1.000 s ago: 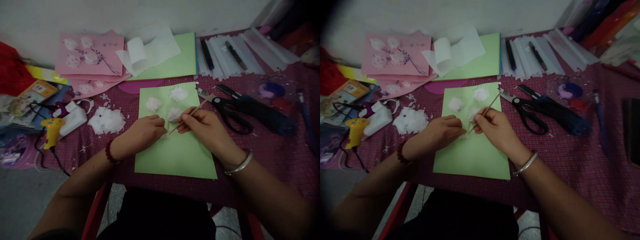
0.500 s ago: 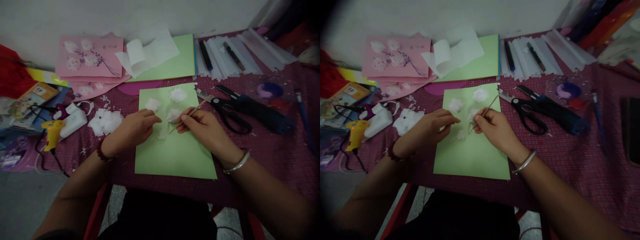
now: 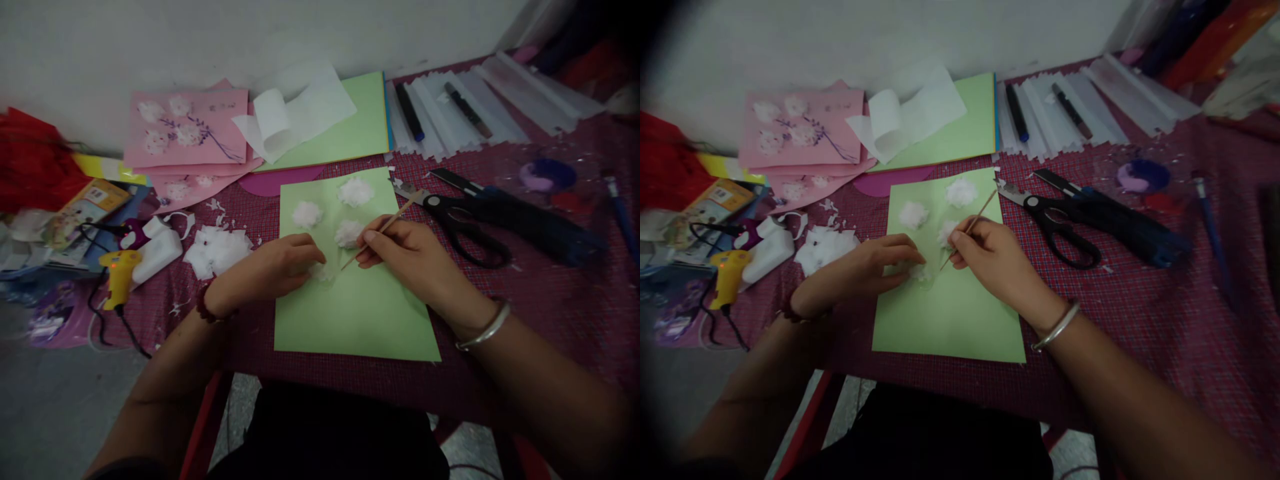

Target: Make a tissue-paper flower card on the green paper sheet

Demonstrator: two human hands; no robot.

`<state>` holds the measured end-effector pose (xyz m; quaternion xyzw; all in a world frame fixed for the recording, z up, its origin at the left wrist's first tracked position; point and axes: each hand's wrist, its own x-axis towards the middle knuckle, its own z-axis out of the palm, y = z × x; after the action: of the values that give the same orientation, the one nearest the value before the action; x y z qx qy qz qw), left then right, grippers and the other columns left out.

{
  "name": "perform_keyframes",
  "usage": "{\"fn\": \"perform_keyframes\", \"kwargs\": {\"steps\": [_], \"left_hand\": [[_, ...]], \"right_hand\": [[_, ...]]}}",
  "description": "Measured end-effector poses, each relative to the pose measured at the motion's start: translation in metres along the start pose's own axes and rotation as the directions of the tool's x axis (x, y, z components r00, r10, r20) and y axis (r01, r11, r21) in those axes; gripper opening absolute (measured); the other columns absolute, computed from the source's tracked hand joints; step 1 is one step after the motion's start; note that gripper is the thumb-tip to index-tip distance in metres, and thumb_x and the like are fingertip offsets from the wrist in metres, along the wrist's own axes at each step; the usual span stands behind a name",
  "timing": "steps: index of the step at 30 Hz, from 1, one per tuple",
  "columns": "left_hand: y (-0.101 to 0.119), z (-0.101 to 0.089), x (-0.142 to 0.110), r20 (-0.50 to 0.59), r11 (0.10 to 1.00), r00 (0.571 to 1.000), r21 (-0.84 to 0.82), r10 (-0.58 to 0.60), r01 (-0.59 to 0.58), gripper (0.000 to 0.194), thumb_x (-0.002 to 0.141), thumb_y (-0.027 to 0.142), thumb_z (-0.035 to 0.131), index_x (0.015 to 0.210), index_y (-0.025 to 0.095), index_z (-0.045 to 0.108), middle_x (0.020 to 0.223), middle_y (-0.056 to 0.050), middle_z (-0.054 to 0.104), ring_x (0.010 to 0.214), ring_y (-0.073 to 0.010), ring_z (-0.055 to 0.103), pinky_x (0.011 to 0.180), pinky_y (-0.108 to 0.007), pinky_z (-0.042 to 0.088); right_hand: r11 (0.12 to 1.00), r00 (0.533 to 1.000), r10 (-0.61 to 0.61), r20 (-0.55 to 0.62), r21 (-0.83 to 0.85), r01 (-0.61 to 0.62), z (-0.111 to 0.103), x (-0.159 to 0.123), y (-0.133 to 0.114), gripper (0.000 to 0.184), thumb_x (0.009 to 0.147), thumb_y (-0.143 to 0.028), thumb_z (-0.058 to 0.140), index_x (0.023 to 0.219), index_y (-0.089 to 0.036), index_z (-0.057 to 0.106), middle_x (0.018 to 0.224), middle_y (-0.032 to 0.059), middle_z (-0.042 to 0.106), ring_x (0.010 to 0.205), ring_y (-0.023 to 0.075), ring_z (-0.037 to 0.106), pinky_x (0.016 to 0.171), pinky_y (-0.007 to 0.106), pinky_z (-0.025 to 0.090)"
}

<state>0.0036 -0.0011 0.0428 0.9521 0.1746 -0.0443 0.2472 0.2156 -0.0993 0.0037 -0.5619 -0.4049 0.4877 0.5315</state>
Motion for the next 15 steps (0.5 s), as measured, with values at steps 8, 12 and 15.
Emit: {"fn": "perform_keyframes", "kwargs": {"steps": [8, 12, 15], "left_hand": [[0.003, 0.000, 0.002, 0.072, 0.993, 0.994, 0.087, -0.084, 0.078, 0.028, 0.074, 0.024, 0.070, 0.099, 0.016, 0.058, 0.096, -0.004, 0.058, 0.086, -0.0182, 0.056, 0.074, -0.029, 0.046], [0.011, 0.002, 0.002, 0.055, 0.983, 0.991, 0.143, -0.122, 0.113, 0.033, 0.078, 0.020, 0.063, 0.110, 0.015, 0.057, 0.100, -0.006, 0.059, 0.089, -0.0203, 0.057, 0.077, -0.031, 0.046], [0.006, 0.004, 0.005, 0.063, 0.992, 0.993, 0.090, -0.099, 0.093, 0.037, 0.078, 0.011, 0.054, 0.115, 0.016, 0.058, 0.101, -0.007, 0.060, 0.090, -0.0187, 0.057, 0.079, -0.030, 0.045]], "right_hand": [[1.000, 1.000, -0.011, -0.002, 0.025, 0.012, -0.001, 0.001, 0.003, 0.015, 0.083, -0.029, 0.064, 0.070, -0.023, 0.063, 0.071, 0.0018, 0.065, 0.058, 0.0138, 0.066, 0.057, 0.029, 0.061], [0.999, 1.000, -0.025, 0.003, 0.024, 0.025, -0.001, 0.001, 0.004, 0.015, 0.083, -0.030, 0.065, 0.070, -0.023, 0.063, 0.072, 0.0022, 0.065, 0.058, 0.0136, 0.065, 0.058, 0.029, 0.061], [0.999, 0.999, -0.033, 0.011, 0.011, 0.033, -0.002, 0.001, 0.004, 0.014, 0.083, -0.031, 0.065, 0.071, -0.024, 0.064, 0.073, 0.0023, 0.065, 0.060, 0.0141, 0.066, 0.058, 0.030, 0.061]]}}
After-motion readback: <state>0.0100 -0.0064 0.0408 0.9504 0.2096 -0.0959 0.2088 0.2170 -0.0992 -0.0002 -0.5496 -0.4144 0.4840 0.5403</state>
